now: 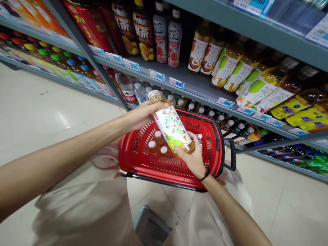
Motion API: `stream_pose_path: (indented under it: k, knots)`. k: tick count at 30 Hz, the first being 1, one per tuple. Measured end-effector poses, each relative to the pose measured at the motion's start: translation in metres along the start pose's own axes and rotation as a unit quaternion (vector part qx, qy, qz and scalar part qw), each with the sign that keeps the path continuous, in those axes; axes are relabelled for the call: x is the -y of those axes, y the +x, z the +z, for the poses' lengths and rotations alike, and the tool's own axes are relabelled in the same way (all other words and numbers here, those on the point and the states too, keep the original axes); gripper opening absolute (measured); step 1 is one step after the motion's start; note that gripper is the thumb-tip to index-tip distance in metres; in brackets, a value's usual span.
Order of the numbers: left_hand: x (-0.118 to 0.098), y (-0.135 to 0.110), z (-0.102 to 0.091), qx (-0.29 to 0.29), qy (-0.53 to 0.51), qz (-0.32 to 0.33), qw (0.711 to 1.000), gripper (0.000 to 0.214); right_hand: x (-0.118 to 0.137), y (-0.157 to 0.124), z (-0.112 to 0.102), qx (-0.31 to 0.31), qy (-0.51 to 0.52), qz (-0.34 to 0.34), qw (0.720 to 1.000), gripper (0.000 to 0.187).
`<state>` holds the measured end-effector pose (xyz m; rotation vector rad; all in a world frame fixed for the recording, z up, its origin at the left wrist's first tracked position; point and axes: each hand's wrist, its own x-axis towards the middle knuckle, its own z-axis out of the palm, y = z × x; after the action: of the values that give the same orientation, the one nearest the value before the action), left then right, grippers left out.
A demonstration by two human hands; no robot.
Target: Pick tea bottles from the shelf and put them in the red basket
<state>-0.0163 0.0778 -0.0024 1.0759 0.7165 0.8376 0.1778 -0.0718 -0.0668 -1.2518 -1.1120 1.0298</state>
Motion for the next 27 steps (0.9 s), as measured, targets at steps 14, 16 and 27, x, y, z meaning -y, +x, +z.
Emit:
stream_pose_path:
  k: [14, 16, 27]
  knots:
    - [-0.010, -0.004, -0.001, -0.018, -0.060, -0.019, 0.998, 0.030, -0.009, 0.005, -0.009, -0.027, -0.392, -0.329, 0.859, 0.085]
    - [-0.010, -0.006, 0.000, -0.022, -0.060, -0.010, 0.998, 0.030, -0.011, 0.005, -0.008, -0.035, -0.412, -0.358, 0.837, 0.086]
    - [-0.012, -0.017, 0.004, -0.031, -0.060, 0.013, 0.998, 0.028, -0.012, -0.001, 0.003, 0.065, -0.292, -0.234, 0.925, 0.094]
